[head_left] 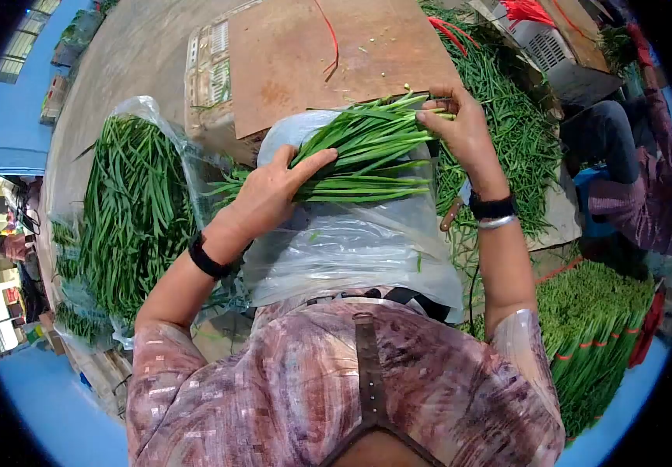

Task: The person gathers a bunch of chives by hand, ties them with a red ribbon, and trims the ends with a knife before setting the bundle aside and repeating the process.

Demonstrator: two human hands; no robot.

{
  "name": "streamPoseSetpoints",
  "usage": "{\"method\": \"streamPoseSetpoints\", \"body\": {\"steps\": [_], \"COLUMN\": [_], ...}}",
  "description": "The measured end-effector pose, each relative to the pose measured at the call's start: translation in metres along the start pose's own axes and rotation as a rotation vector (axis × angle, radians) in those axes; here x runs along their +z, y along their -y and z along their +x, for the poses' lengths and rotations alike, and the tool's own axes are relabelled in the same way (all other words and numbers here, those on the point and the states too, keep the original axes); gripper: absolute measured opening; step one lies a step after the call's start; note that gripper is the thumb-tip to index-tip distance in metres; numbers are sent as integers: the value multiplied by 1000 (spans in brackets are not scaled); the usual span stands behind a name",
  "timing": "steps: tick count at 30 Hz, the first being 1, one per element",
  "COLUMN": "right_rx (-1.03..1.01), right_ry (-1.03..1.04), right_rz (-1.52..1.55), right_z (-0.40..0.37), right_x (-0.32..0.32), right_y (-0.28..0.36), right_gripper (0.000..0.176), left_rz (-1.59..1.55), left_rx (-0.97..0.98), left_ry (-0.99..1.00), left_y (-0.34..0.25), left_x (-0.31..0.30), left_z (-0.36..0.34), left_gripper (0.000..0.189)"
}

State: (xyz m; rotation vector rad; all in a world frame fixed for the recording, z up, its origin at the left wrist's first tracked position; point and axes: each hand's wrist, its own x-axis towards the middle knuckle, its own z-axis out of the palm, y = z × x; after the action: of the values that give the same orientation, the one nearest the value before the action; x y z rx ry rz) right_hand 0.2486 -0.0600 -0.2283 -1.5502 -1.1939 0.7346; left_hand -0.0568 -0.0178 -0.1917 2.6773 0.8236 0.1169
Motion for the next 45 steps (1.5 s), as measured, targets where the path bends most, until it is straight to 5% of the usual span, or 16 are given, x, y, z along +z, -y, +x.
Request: {"method": "streamPoseSetpoints", "body": {"steps": [5,14,17,26,35,37,40,43,45], "right_rx": [-66,-310,-334,124,301,447,-243,100,-51], "right_ry": [257,364,358,212,358,231,-34,179,188], "right_rz": [-362,-763,-540,356,615,-93,-1011,-66,-261], "right_z": [-10,-12,-10,-4,-19,-16,-31,-39,-42], "right_x": [-19,7,18,-15,-103,-120,-106,-58,-22], "right_y": [12,35,18,15,-26,-40,-51,-2,-4], "right_gripper": [19,22,22,19,18,19,29,36,38], "left_rz": [-6,50,68,80,66,51,-4,-10,-7], "left_rx": [31,38,61,12,25,25,43,67,51], "left_ry": [-38,23,9,10,3,4,-19,-46,-32], "left_y": [3,1,2,1,7,7,6,4,6], "left_x": [4,3,4,7,12,13,8,8,9], "left_z": [2,3,2,1,1,0,4,4,5], "left_gripper": [72,71,70,69,75,75,75,74,76]}}
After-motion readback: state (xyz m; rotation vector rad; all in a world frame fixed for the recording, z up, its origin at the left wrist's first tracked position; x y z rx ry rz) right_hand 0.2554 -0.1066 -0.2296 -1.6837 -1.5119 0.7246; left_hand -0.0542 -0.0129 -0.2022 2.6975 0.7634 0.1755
